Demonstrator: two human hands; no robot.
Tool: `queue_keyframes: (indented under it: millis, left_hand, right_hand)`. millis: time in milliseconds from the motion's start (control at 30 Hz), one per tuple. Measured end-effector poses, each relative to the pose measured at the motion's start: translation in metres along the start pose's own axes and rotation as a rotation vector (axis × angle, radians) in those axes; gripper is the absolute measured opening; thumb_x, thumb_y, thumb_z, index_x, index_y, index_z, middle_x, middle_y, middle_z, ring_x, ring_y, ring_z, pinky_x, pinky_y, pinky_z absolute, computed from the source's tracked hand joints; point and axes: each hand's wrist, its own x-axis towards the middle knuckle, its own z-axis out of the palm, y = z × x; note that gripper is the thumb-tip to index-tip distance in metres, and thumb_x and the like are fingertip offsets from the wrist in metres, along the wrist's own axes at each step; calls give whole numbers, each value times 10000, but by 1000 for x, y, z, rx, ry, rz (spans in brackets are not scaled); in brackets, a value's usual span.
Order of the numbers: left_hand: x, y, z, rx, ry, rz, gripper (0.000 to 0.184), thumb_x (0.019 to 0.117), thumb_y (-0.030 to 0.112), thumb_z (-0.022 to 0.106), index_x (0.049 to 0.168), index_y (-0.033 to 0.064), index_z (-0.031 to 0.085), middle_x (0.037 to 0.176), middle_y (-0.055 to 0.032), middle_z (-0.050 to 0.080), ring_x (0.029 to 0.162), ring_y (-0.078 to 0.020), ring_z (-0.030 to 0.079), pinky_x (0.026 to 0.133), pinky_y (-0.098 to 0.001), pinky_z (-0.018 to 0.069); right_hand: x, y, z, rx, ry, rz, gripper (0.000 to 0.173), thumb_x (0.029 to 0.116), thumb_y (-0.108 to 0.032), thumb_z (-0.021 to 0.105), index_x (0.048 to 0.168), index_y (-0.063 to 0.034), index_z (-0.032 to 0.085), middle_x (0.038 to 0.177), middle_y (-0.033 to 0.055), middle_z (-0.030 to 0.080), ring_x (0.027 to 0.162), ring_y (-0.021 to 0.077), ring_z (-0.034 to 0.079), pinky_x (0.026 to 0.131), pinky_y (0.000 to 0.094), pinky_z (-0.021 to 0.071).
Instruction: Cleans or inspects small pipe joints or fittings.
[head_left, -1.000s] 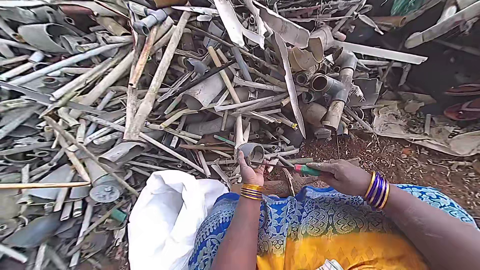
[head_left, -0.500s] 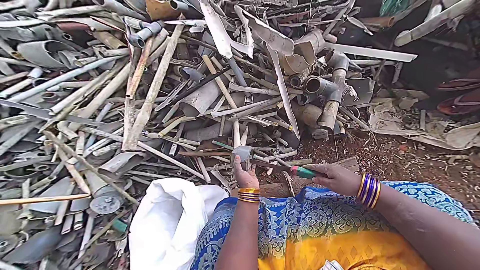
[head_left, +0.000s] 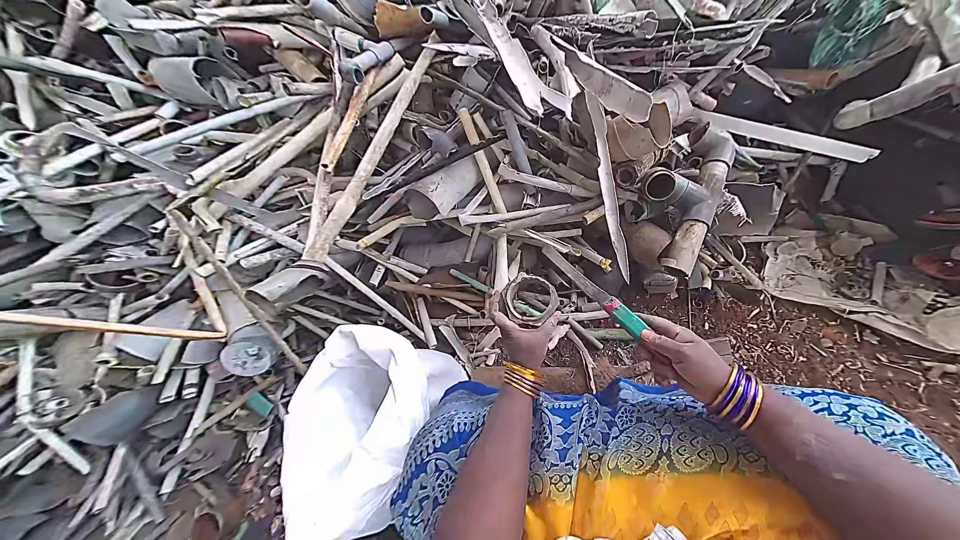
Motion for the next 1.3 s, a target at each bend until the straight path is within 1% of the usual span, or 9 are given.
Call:
queue_keyframes:
  millis: [300, 400, 533, 733, 833, 933, 1033, 1133, 1300]
  left_hand:
    - [-6, 17, -23, 359, -65, -92, 1195, 592, 303, 969, 1499, -132, 324, 1326, -297, 629, 1246, -427, 613, 1084, -524, 467]
    - [-7, 21, -32, 379, -107, -125, 1232, 609, 319, 964, 1530, -127, 278, 1351, -296, 616, 1264, -441, 598, 1099, -547, 450]
    - [-6, 25, -39, 283, -162, -298, 1250, 656, 313, 945, 1586, -60, 198, 1350, -286, 609, 1237, -387, 620, 1079, -509, 477]
    - [5, 34, -69, 194, -55, -319, 1256, 652, 278, 957, 1604, 7, 184, 1320, -262, 623, 1206, -373, 626, 1045, -521, 499]
    - [26, 48, -119, 536, 257, -100, 1121, 679, 337, 929, 1568, 11, 329, 1393, -268, 579, 1281, -436, 562, 1072, -591, 427]
    - [49, 44, -187, 867, 474, -248, 1003, 749, 355, 885, 1554, 27, 384, 1504, -270, 480, 1405, -467, 427, 1111, -629, 329]
    - [55, 28, -246, 1093, 143, -657, 868, 890, 370, 765, 1561, -9, 365, 1600, -264, 367, 1495, -451, 313, 1178, -651, 237]
    - [39, -3, -273, 1029, -381, -900, 865, 1025, 632, 478, 1465, -112, 451, 1493, -326, 485, 1440, -432, 444, 1186, -597, 311]
    - [29, -12, -264, 1170, -737, -824, 454, 1004, 291, 679, 1266, -79, 649, 1332, -301, 624, 1315, -405, 575, 1129, -569, 406]
  right_hand:
    - [-4, 8, 0, -451, -18, -247, 462, 1047, -144, 444, 1490, -11, 437, 805, -5, 577, 537, 28, 507, 512, 179, 470]
    - [-7, 22, 0, -997, 61, -716, 522, 1002, -163, 477, 1465, 76, 498, 1009, 224, 723, 772, 289, 686, 741, 445, 566]
    - [-11, 32, 7, -1219, 95, -990, 480, 971, -144, 487, 1389, 71, 585, 1040, 296, 705, 758, 428, 719, 618, 539, 580]
    - [-12, 32, 6, -1319, 166, -813, 490, 1005, -156, 473, 1440, 55, 547, 1042, 341, 699, 800, 532, 706, 671, 654, 554]
    - [-15, 23, 2, -1242, 240, -801, 518, 1008, -171, 459, 1450, 93, 511, 983, 332, 708, 809, 525, 702, 719, 657, 546]
    - [-17, 23, -2, -1245, 225, -759, 508, 1011, -152, 468, 1460, 82, 507, 973, 320, 709, 815, 506, 704, 746, 644, 547]
    - [-22, 18, 3, -1293, 120, -569, 494, 1043, -126, 480, 1514, 24, 467, 1079, 335, 696, 927, 537, 692, 831, 665, 527]
    - [-22, 11, 7, -1387, 3, -357, 518, 1070, -149, 444, 1571, -26, 397, 1169, 342, 667, 1033, 536, 668, 903, 653, 503]
    - [-17, -3, 12, -1438, -97, -45, 534, 1116, -234, 388, 1627, -107, 296, 1310, 302, 619, 1197, 476, 619, 1015, 609, 460]
